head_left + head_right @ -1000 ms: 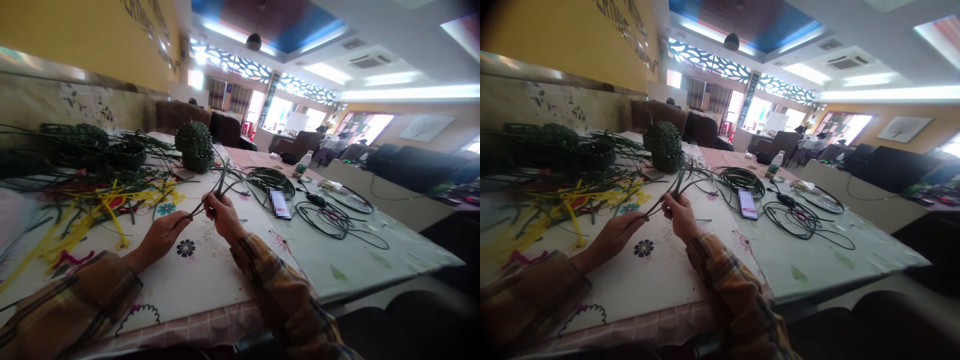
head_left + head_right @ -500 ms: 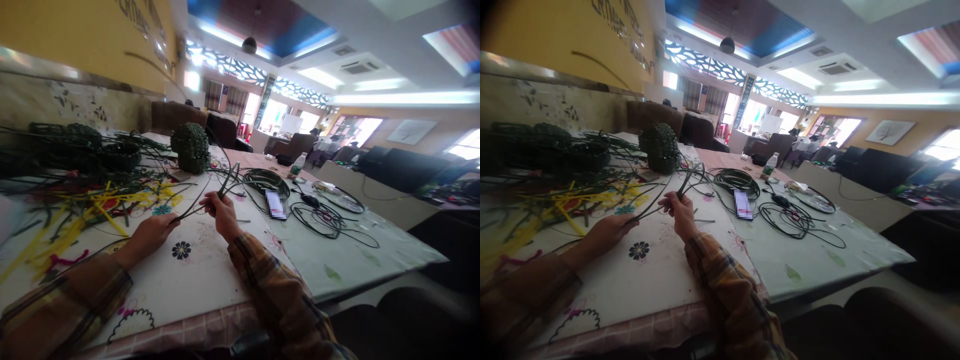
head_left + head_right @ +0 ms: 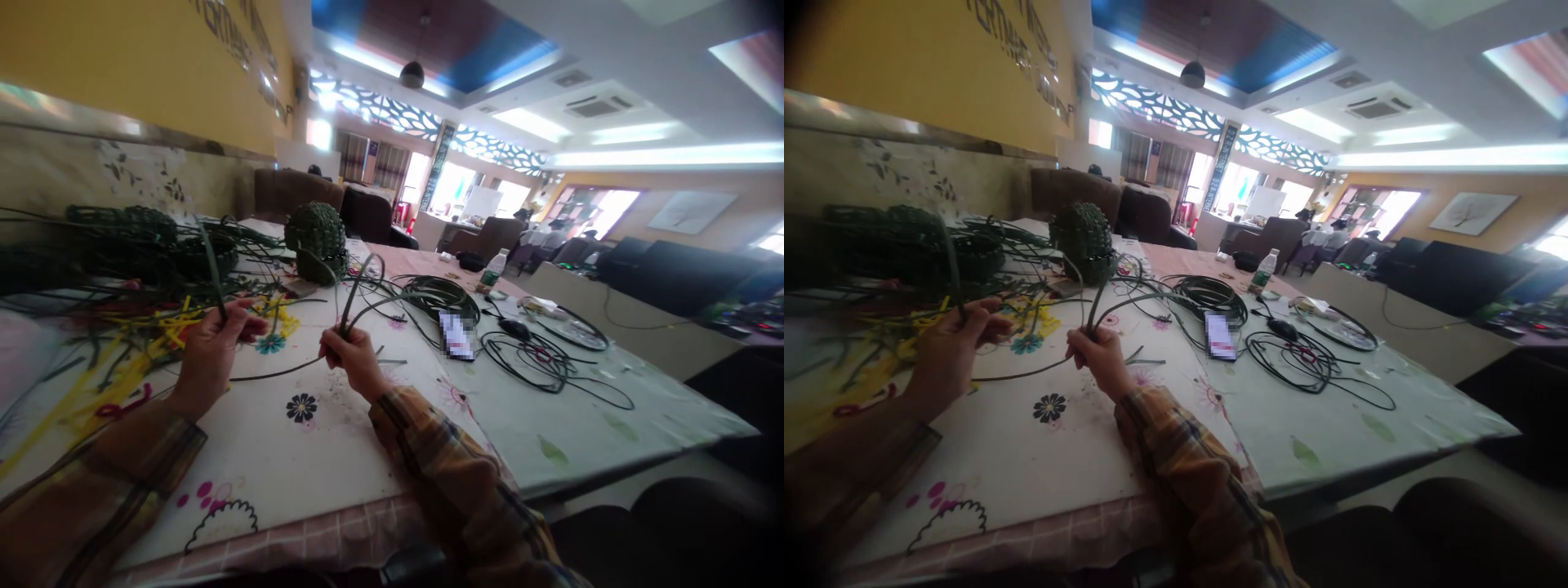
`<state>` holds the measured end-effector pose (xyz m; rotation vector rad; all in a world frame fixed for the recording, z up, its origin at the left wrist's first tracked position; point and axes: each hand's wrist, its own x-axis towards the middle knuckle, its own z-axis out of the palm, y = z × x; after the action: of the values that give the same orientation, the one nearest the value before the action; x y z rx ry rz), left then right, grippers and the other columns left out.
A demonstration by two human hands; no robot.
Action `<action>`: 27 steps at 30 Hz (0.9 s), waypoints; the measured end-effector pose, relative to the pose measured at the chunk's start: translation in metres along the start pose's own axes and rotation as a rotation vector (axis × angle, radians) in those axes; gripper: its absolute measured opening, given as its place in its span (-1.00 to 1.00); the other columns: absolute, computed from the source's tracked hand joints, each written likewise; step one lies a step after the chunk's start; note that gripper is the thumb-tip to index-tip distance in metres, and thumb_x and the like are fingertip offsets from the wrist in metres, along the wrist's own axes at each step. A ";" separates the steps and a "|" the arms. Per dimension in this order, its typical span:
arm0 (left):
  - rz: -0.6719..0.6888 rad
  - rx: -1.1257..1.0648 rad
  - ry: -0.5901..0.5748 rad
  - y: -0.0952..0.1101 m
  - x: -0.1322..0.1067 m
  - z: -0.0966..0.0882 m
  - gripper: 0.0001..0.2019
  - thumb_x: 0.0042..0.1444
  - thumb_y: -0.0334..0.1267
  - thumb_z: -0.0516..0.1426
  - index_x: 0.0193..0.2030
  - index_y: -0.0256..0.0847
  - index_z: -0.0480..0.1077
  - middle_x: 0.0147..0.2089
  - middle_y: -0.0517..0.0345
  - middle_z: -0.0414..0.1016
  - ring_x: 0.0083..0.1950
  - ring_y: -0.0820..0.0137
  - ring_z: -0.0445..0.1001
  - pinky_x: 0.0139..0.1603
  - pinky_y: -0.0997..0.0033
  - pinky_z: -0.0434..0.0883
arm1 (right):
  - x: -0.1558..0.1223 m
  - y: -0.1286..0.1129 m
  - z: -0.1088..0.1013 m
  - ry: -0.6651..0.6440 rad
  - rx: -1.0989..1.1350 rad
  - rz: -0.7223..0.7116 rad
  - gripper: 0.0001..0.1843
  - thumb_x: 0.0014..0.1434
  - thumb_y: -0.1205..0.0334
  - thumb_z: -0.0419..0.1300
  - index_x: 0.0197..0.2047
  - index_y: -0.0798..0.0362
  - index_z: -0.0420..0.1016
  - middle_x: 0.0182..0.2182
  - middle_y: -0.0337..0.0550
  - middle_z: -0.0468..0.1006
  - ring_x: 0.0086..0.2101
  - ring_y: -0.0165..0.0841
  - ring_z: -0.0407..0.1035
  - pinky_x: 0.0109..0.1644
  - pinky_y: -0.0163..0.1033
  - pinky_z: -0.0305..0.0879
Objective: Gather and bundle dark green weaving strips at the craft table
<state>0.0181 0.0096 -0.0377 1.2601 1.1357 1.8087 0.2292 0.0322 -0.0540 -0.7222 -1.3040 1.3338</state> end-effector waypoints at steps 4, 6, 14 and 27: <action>-0.217 -0.300 -0.044 -0.004 0.003 0.002 -0.52 0.08 -0.03 0.33 0.05 -0.30 0.47 -0.18 -0.05 0.65 -0.19 0.32 0.62 -0.19 0.42 0.51 | -0.009 0.014 0.013 -0.203 -0.118 0.047 -0.68 0.04 0.04 0.34 -0.49 0.13 0.48 -0.62 -0.26 0.48 -0.70 -0.56 0.21 -0.62 -0.41 0.05; -0.276 -0.409 -0.071 -0.003 0.005 0.001 -0.58 0.10 -0.10 0.33 0.03 -0.32 0.48 -0.17 -0.08 0.66 -0.20 0.30 0.63 -0.19 0.40 0.54 | -0.013 0.021 0.017 -0.281 -0.187 0.096 -0.68 0.04 0.03 0.34 -0.48 0.14 0.50 -0.62 -0.27 0.47 -0.70 -0.57 0.19 -0.62 -0.41 0.06; -0.288 -0.626 -0.107 0.013 0.010 -0.006 -0.83 0.23 -0.27 0.18 -0.37 -0.29 0.41 -0.59 0.31 0.30 -0.64 0.57 0.26 -0.56 0.56 0.42 | -0.015 0.032 0.017 -0.307 -0.374 0.104 -0.62 0.16 -0.06 0.23 -0.36 0.14 0.55 -0.55 -0.27 0.42 -0.62 -0.54 0.20 -0.55 -0.40 0.12; -0.504 -0.515 -0.101 0.015 0.002 0.006 -0.85 0.23 -0.37 0.03 -0.37 -0.25 0.35 -0.20 -0.08 0.64 -0.20 0.18 0.64 -0.20 0.10 0.60 | -0.020 0.013 0.021 -0.634 -0.835 -0.053 -0.71 0.35 0.14 0.10 -0.39 0.09 0.35 -0.46 -0.26 0.40 -0.43 -0.48 0.24 -0.31 -0.38 0.16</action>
<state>0.0228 0.0067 -0.0222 0.6786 0.7682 1.4962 0.2102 0.0094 -0.0672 -0.8258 -2.4377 0.9681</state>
